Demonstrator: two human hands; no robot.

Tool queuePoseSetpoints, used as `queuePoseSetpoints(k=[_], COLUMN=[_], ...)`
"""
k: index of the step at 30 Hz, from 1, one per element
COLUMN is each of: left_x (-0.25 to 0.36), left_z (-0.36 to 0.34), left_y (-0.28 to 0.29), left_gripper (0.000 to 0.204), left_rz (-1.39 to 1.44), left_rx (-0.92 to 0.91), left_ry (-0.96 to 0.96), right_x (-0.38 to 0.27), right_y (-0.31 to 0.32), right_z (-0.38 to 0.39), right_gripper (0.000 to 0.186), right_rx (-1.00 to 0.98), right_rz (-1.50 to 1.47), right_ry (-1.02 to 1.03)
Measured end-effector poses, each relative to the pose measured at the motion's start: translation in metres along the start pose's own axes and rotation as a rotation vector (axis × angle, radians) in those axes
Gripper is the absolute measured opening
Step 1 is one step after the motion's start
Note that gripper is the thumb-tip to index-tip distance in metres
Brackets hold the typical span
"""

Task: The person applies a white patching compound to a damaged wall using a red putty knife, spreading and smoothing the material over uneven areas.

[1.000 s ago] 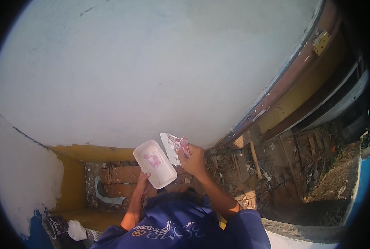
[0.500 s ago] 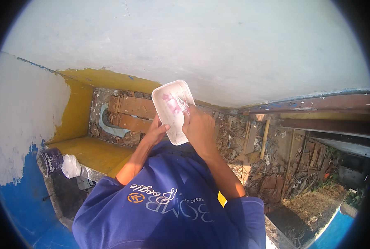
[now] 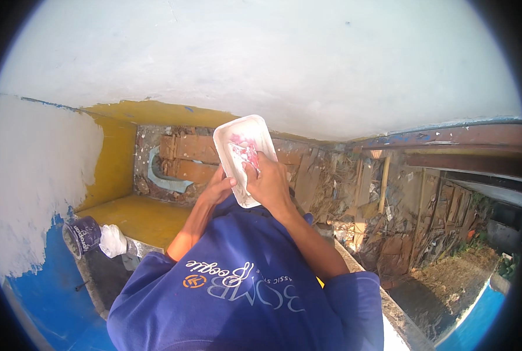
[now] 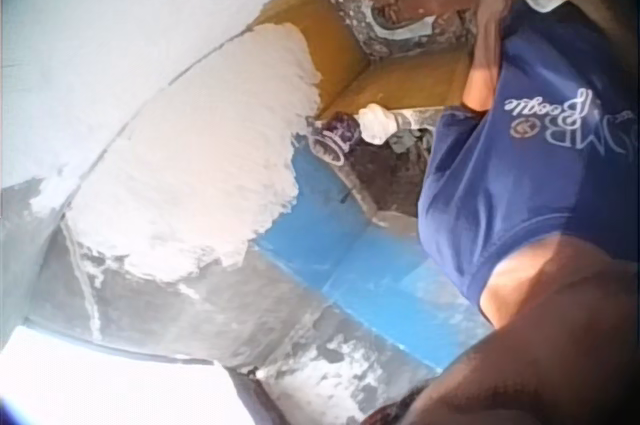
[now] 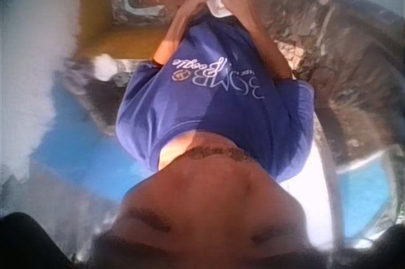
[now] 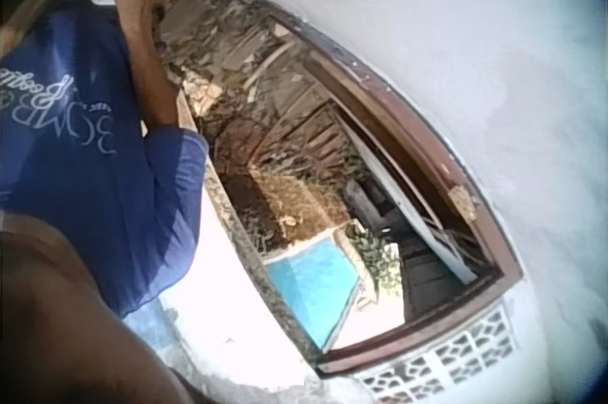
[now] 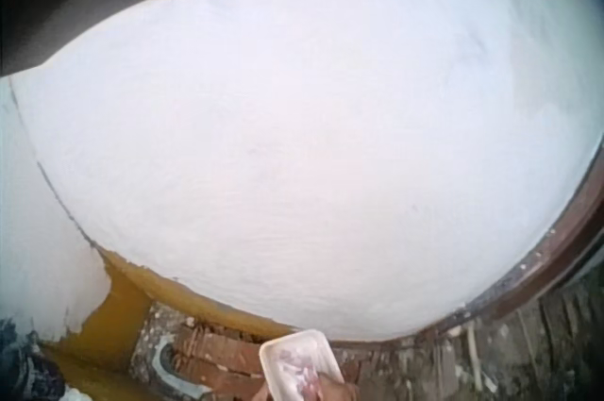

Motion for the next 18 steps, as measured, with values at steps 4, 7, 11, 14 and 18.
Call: queuePoseSetpoints(k=[4,7,11,14,18], left_x=[-0.011,-0.011,-0.007,-0.009,-0.013], left_z=[0.001,0.001,-0.005,-0.006,-0.007], left_y=[0.002,-0.002,-0.012,-0.016,-0.019], left_gripper=[0.110,0.110,0.111,0.112,0.112], left_rz=[0.020,0.008,-0.007,-0.051,-0.081], left_rx=[0.008,0.003,-0.023,-0.014,-0.066], left_ry=[0.013,0.024,0.022,0.028,0.029], right_x=[0.007,-0.005,-0.015,-0.012,-0.011], right_y=[0.000,0.009,0.014,0.016,0.029], right_z=[-0.002,0.001,-0.003,-0.002,0.004], right_gripper=[0.023,0.019,0.018,0.017,0.013], right_rx=[0.026,0.001,0.049,0.072,0.110], right_rz=[0.014,0.061,0.240,0.259,0.175], right_ry=[0.017,-0.006,0.098,0.078,-0.031])
Point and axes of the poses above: each hand's wrist, its own z-axis away from the middle knuckle, its own y-axis out of the back of the hand, x = y × z, the point moved 6 cm from there along -z, towards the middle knuckle, and after that the axes turned 4 degrees about -z, right-handed, at the moved point
